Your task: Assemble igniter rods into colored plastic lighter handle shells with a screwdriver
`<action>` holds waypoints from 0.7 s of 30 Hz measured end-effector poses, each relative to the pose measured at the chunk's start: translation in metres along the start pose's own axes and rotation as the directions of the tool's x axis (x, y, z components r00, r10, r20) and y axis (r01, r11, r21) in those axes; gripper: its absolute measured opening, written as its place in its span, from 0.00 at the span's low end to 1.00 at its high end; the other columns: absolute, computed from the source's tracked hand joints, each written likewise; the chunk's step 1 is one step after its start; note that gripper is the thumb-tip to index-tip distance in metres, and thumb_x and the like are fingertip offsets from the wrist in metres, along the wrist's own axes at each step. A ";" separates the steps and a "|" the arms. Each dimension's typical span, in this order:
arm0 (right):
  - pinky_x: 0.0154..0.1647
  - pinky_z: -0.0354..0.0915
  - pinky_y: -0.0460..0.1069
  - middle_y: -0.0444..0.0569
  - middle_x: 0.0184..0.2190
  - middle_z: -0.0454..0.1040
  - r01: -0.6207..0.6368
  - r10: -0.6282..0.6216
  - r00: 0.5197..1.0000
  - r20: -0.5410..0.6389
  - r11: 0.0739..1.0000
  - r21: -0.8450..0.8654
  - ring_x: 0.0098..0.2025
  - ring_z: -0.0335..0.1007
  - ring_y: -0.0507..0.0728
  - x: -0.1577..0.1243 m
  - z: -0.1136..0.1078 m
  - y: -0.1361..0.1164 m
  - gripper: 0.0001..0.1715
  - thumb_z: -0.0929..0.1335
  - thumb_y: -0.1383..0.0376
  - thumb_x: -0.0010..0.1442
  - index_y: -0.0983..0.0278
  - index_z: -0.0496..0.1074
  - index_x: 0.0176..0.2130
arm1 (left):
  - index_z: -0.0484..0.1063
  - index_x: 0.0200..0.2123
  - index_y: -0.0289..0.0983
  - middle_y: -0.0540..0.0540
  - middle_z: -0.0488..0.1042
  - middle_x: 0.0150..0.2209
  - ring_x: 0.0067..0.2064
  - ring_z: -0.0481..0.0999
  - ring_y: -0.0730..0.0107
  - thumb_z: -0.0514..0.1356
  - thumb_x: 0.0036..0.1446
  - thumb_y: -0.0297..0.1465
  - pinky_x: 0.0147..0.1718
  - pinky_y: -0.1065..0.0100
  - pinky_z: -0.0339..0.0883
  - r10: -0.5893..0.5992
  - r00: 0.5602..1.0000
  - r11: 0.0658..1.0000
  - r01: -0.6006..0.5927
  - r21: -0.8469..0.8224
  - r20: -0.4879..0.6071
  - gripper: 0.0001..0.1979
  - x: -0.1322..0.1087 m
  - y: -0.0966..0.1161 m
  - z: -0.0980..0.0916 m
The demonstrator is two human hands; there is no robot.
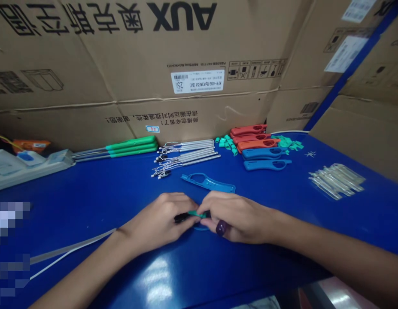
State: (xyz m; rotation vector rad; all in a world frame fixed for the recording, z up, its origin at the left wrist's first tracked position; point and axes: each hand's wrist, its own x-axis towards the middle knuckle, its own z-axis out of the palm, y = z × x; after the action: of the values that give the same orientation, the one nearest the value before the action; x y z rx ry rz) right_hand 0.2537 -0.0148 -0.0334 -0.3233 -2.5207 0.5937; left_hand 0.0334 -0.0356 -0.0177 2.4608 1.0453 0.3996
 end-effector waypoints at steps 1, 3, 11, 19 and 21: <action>0.44 0.68 0.50 0.54 0.39 0.74 -0.009 0.009 0.999 -0.038 1.000 0.003 0.45 0.69 0.56 0.000 0.000 0.000 0.06 0.65 0.71 0.61 0.63 0.63 0.33 | 0.76 0.40 0.36 0.46 0.77 0.35 0.38 0.75 0.67 0.55 0.64 0.31 0.39 0.67 0.67 0.003 1.000 1.000 -0.003 0.003 -0.015 0.09 0.000 -0.001 -0.001; 0.44 0.68 0.51 0.55 0.39 0.74 -0.028 0.027 0.995 -0.092 1.000 -0.011 0.45 0.69 0.57 0.000 -0.001 0.001 0.10 0.69 0.68 0.59 0.62 0.61 0.32 | 0.75 0.41 0.36 0.46 0.78 0.36 0.39 0.75 0.67 0.56 0.63 0.30 0.41 0.66 0.67 0.010 0.999 1.000 -0.010 0.002 -0.052 0.08 -0.001 -0.002 -0.004; 0.36 0.66 0.46 0.49 0.33 0.74 -0.013 0.005 0.953 -0.304 1.000 -0.024 0.36 0.70 0.51 0.006 0.000 -0.005 0.13 0.66 0.74 0.60 0.61 0.58 0.29 | 0.75 0.42 0.40 0.49 0.76 0.35 0.36 0.74 0.70 0.59 0.61 0.34 0.37 0.68 0.68 -0.001 0.967 0.998 -0.016 -0.063 -0.255 0.07 -0.005 -0.002 0.002; 0.29 0.60 0.49 0.45 0.23 0.69 -0.603 0.104 0.632 -0.768 0.689 -0.402 0.25 0.63 0.53 -0.033 -0.125 0.062 0.18 0.67 0.67 0.57 0.58 0.54 0.23 | 0.71 0.48 0.43 0.46 0.71 0.47 0.50 0.71 0.58 0.61 0.56 0.48 0.50 0.55 0.67 -0.162 0.987 0.984 0.160 0.072 0.015 0.21 0.001 0.004 0.011; 0.23 0.54 0.48 0.41 0.15 0.59 -0.779 0.273 0.530 -0.803 0.531 -0.333 0.19 0.55 0.51 -0.062 -0.155 0.092 0.23 0.69 0.65 0.54 0.57 0.51 0.19 | 0.71 0.47 0.43 0.47 0.71 0.45 0.48 0.72 0.61 0.59 0.58 0.45 0.48 0.57 0.67 -0.157 0.987 0.985 0.155 0.071 0.023 0.17 0.002 0.004 0.011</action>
State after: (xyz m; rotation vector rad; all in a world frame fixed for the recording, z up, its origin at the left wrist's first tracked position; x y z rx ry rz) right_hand 0.3989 0.0986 0.0146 -1.4333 -1.7232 -0.2784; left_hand 0.0421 -0.0396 -0.0247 2.4153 1.2497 0.2824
